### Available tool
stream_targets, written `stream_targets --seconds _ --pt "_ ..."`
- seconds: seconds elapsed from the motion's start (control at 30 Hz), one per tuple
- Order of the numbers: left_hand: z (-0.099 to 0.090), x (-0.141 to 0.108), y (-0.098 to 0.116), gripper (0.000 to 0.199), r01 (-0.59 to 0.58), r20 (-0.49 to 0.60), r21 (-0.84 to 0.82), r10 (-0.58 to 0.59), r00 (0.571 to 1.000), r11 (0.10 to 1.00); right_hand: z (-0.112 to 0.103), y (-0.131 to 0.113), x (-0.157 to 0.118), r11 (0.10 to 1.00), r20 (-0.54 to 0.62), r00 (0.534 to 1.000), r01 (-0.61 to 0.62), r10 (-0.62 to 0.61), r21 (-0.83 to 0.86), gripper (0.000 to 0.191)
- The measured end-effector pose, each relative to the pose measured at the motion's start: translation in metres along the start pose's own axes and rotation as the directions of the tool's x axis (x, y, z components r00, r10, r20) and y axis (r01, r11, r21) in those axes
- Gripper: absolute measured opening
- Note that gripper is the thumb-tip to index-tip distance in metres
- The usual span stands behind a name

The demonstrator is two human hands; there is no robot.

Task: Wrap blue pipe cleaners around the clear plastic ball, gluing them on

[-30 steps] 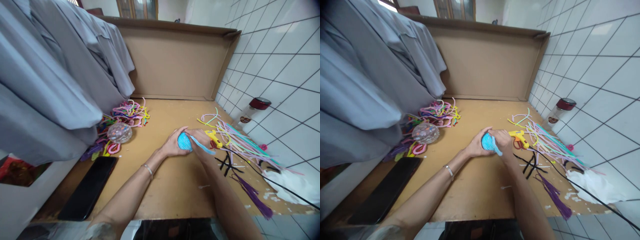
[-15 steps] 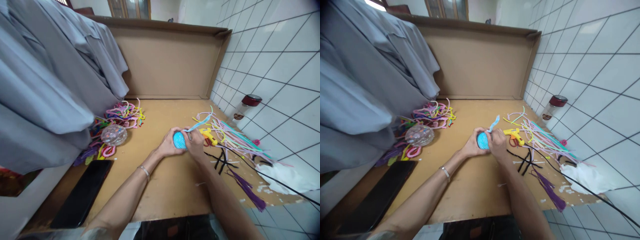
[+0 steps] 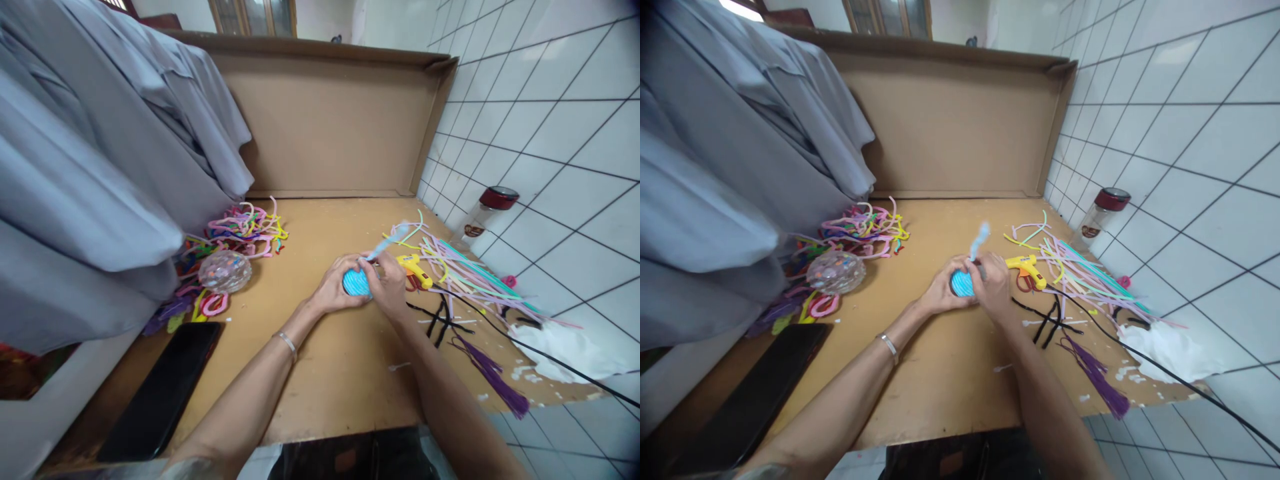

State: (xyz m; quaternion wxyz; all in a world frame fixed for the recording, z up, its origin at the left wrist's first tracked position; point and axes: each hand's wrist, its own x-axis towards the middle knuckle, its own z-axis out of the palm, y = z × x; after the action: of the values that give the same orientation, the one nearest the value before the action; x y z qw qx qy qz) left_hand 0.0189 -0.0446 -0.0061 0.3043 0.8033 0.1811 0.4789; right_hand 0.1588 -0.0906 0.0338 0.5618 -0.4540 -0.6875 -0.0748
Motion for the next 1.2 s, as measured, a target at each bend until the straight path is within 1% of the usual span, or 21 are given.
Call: stream_targets --seconds 0.07,0.13,0.2,0.27,0.33,0.37,0.43,0.47,0.5,0.53,0.57,0.63,0.7,0.73,0.83,0.93,1.03,1.1,1.2 --pt "-0.001 0.000 0.002 0.052 -0.004 -0.002 0.039 0.004 1.000 0.999 -0.001 -0.003 0.001 0.999 0.028 0.999 0.030 -0.031 0.022 0.015" --pt "-0.002 0.000 0.002 0.052 0.022 -0.009 0.059 -0.021 1.000 0.998 -0.001 -0.005 0.001 0.997 0.059 0.996 0.065 -0.068 0.044 0.019" --pt "-0.002 0.000 0.002 0.055 0.040 -0.011 0.056 -0.040 0.999 0.998 -0.002 -0.004 0.002 0.995 0.075 0.993 0.082 -0.086 0.052 0.022" --pt "-0.002 -0.001 0.001 0.059 0.041 -0.011 0.036 -0.041 0.999 0.999 -0.003 0.001 0.002 0.996 0.069 0.995 0.076 -0.078 0.038 0.022" --pt "-0.002 -0.001 -0.001 0.061 0.041 -0.017 0.009 -0.041 0.999 0.999 -0.003 0.011 0.001 0.999 0.044 0.998 0.035 -0.034 -0.025 0.022" --pt "-0.002 -0.001 -0.002 0.062 0.044 -0.019 -0.005 -0.044 0.999 0.999 -0.004 0.016 0.001 0.996 0.028 1.000 -0.006 0.008 -0.083 0.023" --pt "-0.002 -0.001 -0.002 0.062 0.058 -0.027 -0.035 -0.059 0.998 0.998 -0.005 0.028 0.001 0.959 -0.020 0.991 -0.133 0.132 -0.251 0.026" --pt "-0.002 -0.002 -0.002 0.063 0.072 -0.031 -0.053 -0.074 0.997 0.996 -0.006 0.034 0.001 0.911 -0.045 0.977 -0.210 0.208 -0.355 0.029" --pt "-0.003 -0.002 -0.002 0.064 0.092 -0.037 -0.074 -0.095 0.995 0.993 -0.008 0.039 0.000 0.837 -0.063 0.956 -0.281 0.286 -0.470 0.031" --pt "-0.003 -0.002 -0.002 0.065 0.119 -0.046 -0.095 -0.124 0.991 0.988 -0.010 0.045 0.000 0.746 -0.068 0.932 -0.327 0.356 -0.581 0.034" --pt "-0.003 -0.002 -0.003 0.067 0.154 -0.055 -0.114 -0.161 0.985 0.981 -0.013 0.050 0.000 0.653 -0.053 0.909 -0.337 0.414 -0.678 0.037" --pt "-0.005 -0.001 -0.004 0.069 0.231 -0.079 -0.146 -0.244 0.966 0.962 -0.020 0.059 -0.003 0.510 0.006 0.861 -0.295 0.508 -0.808 0.043" --pt "-0.006 0.000 -0.006 0.071 0.282 -0.107 -0.182 -0.304 0.947 0.942 -0.028 0.068 -0.007 0.434 0.045 0.822 -0.253 0.568 -0.864 0.050" --pt "-0.007 0.000 -0.007 0.071 0.291 -0.117 -0.201 -0.318 0.941 0.935 -0.031 0.072 -0.009 0.412 0.042 0.814 -0.248 0.579 -0.877 0.053" --pt "-0.008 0.001 -0.009 0.071 0.280 -0.125 -0.239 -0.315 0.941 0.930 -0.036 0.081 -0.016 0.403 0.037 0.820 -0.241 0.571 -0.883 0.058" --pt "-0.009 0.000 -0.009 0.073 0.290 -0.113 -0.234 -0.322 0.940 0.928 -0.038 0.086 -0.019 0.407 0.053 0.798 -0.248 0.601 -0.879 0.058" --pt "-0.010 0.000 -0.007 0.073 0.300 -0.100 -0.220 -0.327 0.940 0.928 -0.039 0.091 -0.017 0.434 0.080 0.782 -0.255 0.618 -0.864 0.051" --pt "-0.010 0.000 -0.007 0.073 0.296 -0.093 -0.212 -0.320 0.943 0.931 -0.041 0.094 -0.016 0.471 0.074 0.798 -0.275 0.598 -0.838 0.047" --pt "-0.010 -0.001 -0.008 0.073 0.288 -0.096 -0.207 -0.313 0.945 0.935 -0.046 0.096 -0.012 0.564 -0.005 0.856 -0.345 0.517 -0.751 0.043"
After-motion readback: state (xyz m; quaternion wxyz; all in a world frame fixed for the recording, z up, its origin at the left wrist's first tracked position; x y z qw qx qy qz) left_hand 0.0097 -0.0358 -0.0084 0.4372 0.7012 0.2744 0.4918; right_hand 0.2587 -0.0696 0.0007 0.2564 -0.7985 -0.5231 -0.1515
